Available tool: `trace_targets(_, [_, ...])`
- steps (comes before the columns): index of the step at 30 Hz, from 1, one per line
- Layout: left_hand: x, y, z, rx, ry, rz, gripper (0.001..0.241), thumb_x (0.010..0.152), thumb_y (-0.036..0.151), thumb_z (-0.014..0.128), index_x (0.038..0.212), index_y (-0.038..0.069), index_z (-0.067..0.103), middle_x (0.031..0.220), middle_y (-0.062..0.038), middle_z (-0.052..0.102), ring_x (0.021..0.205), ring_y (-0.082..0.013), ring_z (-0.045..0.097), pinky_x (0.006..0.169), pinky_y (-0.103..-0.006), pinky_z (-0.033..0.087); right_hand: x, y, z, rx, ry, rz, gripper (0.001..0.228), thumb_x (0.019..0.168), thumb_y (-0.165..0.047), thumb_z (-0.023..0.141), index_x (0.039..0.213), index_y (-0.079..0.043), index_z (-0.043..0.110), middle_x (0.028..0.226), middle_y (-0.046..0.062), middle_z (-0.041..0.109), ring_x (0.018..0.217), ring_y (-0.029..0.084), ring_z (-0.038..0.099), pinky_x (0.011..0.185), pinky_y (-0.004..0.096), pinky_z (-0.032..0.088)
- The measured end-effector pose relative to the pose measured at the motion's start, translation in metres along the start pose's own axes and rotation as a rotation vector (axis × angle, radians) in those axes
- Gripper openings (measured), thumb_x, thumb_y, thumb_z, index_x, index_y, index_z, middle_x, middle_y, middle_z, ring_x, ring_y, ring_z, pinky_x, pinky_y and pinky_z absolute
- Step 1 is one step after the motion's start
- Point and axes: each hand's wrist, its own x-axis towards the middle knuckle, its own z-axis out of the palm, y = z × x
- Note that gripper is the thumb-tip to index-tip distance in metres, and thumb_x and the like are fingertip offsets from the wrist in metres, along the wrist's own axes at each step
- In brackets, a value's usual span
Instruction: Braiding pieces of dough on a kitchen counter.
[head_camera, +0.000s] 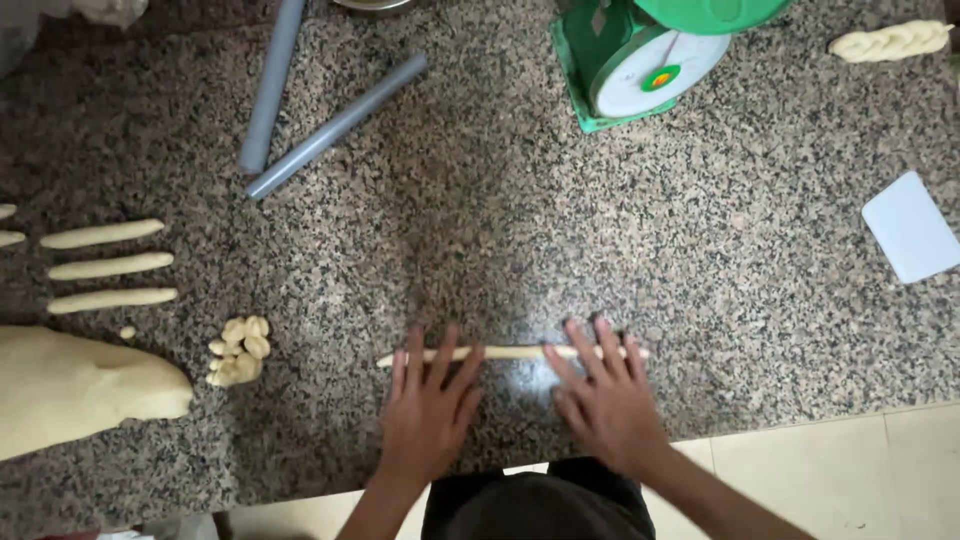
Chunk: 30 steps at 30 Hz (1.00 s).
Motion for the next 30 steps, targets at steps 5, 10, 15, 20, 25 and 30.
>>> trace_targets(5, [0.129, -0.057, -0.016, 0.004, -0.049, -0.187, 0.061, 0.111, 0.052, 0.033, 0.166, 0.024, 0.028, 0.173, -0.012, 0.009, 0.153, -0.0468, -0.007, 0.121, -0.0711, 0.002, 0.119, 0.069, 0.009, 0.027, 0.073, 0.146, 0.065, 0.104, -0.064, 0.012, 0.163, -0.037, 0.023, 0.173, 0.006, 0.003, 0.153, 0.038, -0.014, 0.118, 0.064, -0.011])
trace_targets(10, [0.165, -0.085, -0.011, 0.086, 0.113, -0.108, 0.068, 0.115, 0.055, 0.028, 0.166, 0.012, 0.027, 0.17, -0.02, 0.005, 0.156, -0.0439, -0.003, 0.123, -0.0669, 0.004, 0.154, 0.083, -0.004, 0.141, 0.019, 0.191, 0.072, 0.103, -0.062, 0.024, 0.164, -0.023, 0.029, 0.172, 0.013, 0.007, 0.154, 0.038, -0.009, 0.121, 0.064, -0.004])
trace_targets(15, [0.063, -0.053, 0.005, -0.008, -0.059, 0.081, 0.055, 0.108, 0.047, 0.039, 0.16, 0.03, 0.035, 0.17, -0.012, 0.024, 0.156, -0.0447, 0.014, 0.122, -0.0696, 0.008, 0.061, 0.043, -0.001, 0.073, 0.014, -0.041, 0.058, 0.107, -0.047, 0.019, 0.163, -0.03, 0.023, 0.172, 0.004, 0.011, 0.156, 0.034, 0.006, 0.122, 0.059, 0.006])
trace_targets(20, [0.003, 0.012, -0.003, 0.131, -0.017, 0.023, 0.07, 0.106, 0.055, 0.016, 0.16, 0.011, 0.013, 0.171, -0.016, -0.002, 0.156, -0.0419, 0.0, 0.124, -0.0668, 0.003, 0.006, -0.028, -0.005, 0.15, 0.082, 0.025, 0.064, 0.102, -0.043, 0.037, 0.159, -0.018, 0.022, 0.17, 0.011, 0.007, 0.156, 0.036, 0.003, 0.125, 0.063, -0.001])
trace_targets(25, [0.054, 0.026, 0.018, 0.016, -0.038, -0.074, 0.067, 0.111, 0.049, 0.014, 0.162, 0.008, 0.021, 0.171, -0.013, 0.016, 0.155, -0.0448, 0.011, 0.125, -0.0609, 0.006, 0.059, -0.021, 0.021, -0.028, 0.005, 0.06, 0.062, 0.102, -0.042, 0.028, 0.161, -0.023, 0.02, 0.171, 0.008, 0.009, 0.154, 0.044, 0.002, 0.122, 0.069, -0.001])
trace_targets(30, [0.171, -0.077, 0.024, -0.059, 0.153, -0.087, 0.068, 0.109, 0.06, 0.032, 0.164, 0.021, 0.033, 0.172, -0.016, 0.012, 0.155, -0.0485, 0.0, 0.117, -0.0761, -0.006, 0.159, 0.062, 0.005, 0.07, -0.019, 0.27, 0.07, 0.101, -0.071, 0.011, 0.163, -0.04, 0.018, 0.173, 0.006, -0.001, 0.151, 0.043, -0.013, 0.115, 0.07, -0.013])
